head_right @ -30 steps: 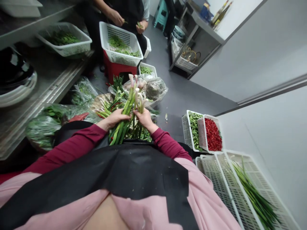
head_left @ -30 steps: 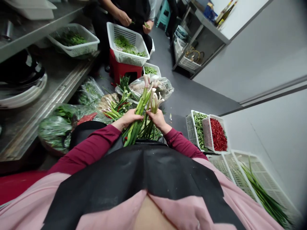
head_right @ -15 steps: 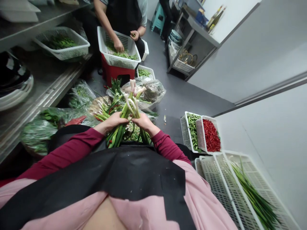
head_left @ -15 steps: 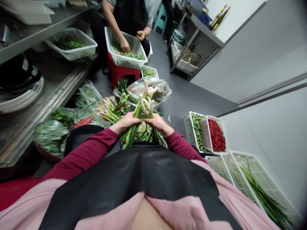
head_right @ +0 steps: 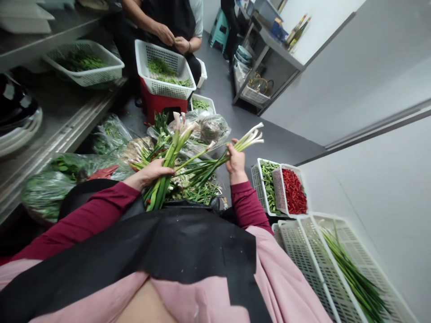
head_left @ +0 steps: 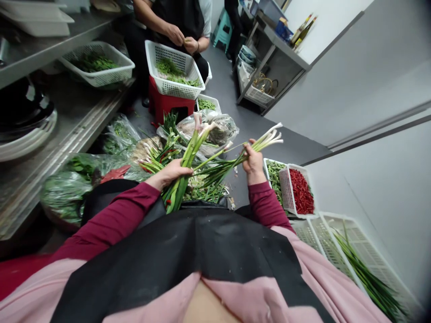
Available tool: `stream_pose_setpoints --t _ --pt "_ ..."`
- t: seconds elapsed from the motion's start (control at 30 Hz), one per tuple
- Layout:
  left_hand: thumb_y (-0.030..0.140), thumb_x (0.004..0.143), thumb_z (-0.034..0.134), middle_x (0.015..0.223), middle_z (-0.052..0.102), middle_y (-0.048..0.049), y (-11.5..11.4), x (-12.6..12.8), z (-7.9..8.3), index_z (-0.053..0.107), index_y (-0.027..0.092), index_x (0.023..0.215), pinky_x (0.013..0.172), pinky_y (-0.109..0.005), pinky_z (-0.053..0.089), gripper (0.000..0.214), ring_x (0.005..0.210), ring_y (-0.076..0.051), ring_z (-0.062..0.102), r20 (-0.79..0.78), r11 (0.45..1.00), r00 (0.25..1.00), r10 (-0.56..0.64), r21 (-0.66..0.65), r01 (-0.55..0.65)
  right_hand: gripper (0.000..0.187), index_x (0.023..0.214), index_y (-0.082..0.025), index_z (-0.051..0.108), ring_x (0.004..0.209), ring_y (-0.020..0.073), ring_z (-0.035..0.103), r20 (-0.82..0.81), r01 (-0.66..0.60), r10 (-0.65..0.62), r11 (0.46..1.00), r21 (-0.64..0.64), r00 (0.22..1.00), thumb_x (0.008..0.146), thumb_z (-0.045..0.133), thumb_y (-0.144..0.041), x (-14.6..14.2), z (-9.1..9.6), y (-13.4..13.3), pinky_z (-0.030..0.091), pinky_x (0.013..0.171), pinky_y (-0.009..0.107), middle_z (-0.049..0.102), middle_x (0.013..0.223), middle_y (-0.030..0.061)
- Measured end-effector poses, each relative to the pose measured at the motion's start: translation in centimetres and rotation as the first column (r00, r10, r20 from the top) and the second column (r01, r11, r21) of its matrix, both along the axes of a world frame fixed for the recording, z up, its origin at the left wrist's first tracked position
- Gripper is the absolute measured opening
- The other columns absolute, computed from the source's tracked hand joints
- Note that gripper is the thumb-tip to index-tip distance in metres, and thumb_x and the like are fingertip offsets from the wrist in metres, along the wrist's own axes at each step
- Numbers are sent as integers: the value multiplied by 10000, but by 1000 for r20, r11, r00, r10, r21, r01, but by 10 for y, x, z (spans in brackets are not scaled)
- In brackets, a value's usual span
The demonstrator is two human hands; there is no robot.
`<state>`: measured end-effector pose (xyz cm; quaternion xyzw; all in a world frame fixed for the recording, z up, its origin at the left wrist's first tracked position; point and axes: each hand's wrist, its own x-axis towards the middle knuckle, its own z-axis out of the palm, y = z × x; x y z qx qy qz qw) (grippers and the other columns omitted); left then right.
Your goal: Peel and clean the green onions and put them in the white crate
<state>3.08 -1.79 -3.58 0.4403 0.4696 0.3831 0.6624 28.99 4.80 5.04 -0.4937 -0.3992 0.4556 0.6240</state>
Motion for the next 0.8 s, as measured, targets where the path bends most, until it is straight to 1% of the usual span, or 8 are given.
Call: stream_pose_setpoints --t 0.2,0.3,0.37,0.47,0.53,0.63,0.7,0.8 --pt "267 547 733 544 552 39 0 -3 1 565 151 697 479 -249 391 253 478 -124 497 -60 999 997 42 17 -41 134 807 -201 477 425 29 368 148 241 -290 929 283 945 737 550 -113 54 48 48 300 438 195 533 650 -49" --pt "273 535 739 533 547 45 -1 -6 3 557 152 695 471 -249 402 271 465 -124 498 -47 997 996 70 -17 -71 100 855 -204 517 441 50 356 412 101 -169 978 181 896 762 545 -178 66 55 48 313 448 199 576 668 -26" --pt "276 534 741 529 555 45 -1 -8 3 558 153 708 468 -252 415 280 465 -131 513 -30 996 996 84 -38 -85 143 835 -166 597 454 60 389 606 -83 74 996 -14 792 699 632 -190 63 43 38 323 464 209 608 637 -7" --pt "265 543 727 518 564 42 -1 -9 3 562 155 717 465 -263 430 263 460 -144 531 -29 992 994 110 -65 -111 192 791 -120 684 517 97 492 748 -204 344 939 -277 568 619 719 -196 49 9 15 379 549 234 626 593 5" --pt "247 536 722 518 569 38 1 -9 1 571 150 706 469 -265 435 248 461 -145 536 -56 989 989 134 -60 -138 201 841 -127 711 624 138 560 858 -125 304 953 -277 413 690 684 -257 38 -11 -1 420 640 262 653 659 28" --pt "241 528 718 504 567 32 3 -9 -3 580 145 689 467 -273 436 233 451 -148 531 -85 984 984 153 -78 -160 252 897 -134 709 778 182 592 951 -38 -27 998 40 307 804 584 -332 16 -25 -24 443 743 292 661 823 86" --pt "252 531 721 494 566 27 4 -7 -6 593 142 691 479 -288 445 232 454 -157 534 -80 986 987 136 -90 -144 254 924 -148 703 815 179 588 965 -201 -66 972 119 254 828 565 -339 -7 -27 -37 443 760 273 646 890 93" --pt "255 512 747 602 638 -14 4 -3 -10 654 122 759 603 -311 486 295 585 -183 598 28 995 994 103 0 -103 210 929 -191 702 759 150 581 993 -475 112 876 -83 34 842 556 -315 -46 -31 -44 424 672 228 633 915 66"
